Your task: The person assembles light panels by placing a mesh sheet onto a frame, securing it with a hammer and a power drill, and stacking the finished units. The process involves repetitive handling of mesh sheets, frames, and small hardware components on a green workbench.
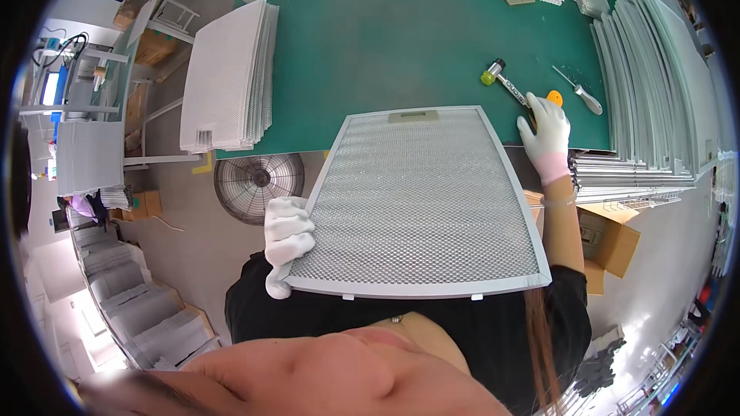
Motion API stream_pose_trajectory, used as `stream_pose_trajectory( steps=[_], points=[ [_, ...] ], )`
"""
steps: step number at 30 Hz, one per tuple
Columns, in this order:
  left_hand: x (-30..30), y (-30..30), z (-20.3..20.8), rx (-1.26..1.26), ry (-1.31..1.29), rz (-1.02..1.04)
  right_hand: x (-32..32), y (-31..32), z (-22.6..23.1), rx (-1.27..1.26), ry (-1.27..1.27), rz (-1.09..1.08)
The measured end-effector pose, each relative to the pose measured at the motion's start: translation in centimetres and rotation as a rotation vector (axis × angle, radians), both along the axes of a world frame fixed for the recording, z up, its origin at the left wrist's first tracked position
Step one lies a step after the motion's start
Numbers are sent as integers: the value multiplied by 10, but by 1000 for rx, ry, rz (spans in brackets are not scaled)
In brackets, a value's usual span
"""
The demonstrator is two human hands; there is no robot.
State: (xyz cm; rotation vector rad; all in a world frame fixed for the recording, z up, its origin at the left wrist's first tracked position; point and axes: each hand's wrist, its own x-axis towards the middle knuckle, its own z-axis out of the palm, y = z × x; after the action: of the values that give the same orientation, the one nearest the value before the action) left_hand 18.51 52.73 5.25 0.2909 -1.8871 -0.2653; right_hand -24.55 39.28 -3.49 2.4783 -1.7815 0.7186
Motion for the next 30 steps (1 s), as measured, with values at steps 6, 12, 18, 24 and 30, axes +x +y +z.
stream_pose_trajectory(
  steps=[6,12,18,24,30],
  points=[
    [5,-22,67,89,-231,177,-1,-35,-13,-14,237,15],
    [-38,-125,169,-359,-564,330,-23,-31,-21,-33,-30,-91],
    [-102,-195,109,-440,-1021,273,8,7,87,491,-1042,84],
    [-121,-197,80,-295,-535,536,0,43,191,519,-869,226],
    [-152,-214,54,-255,-249,816,11,15,235,47,-607,495]
  ],
)
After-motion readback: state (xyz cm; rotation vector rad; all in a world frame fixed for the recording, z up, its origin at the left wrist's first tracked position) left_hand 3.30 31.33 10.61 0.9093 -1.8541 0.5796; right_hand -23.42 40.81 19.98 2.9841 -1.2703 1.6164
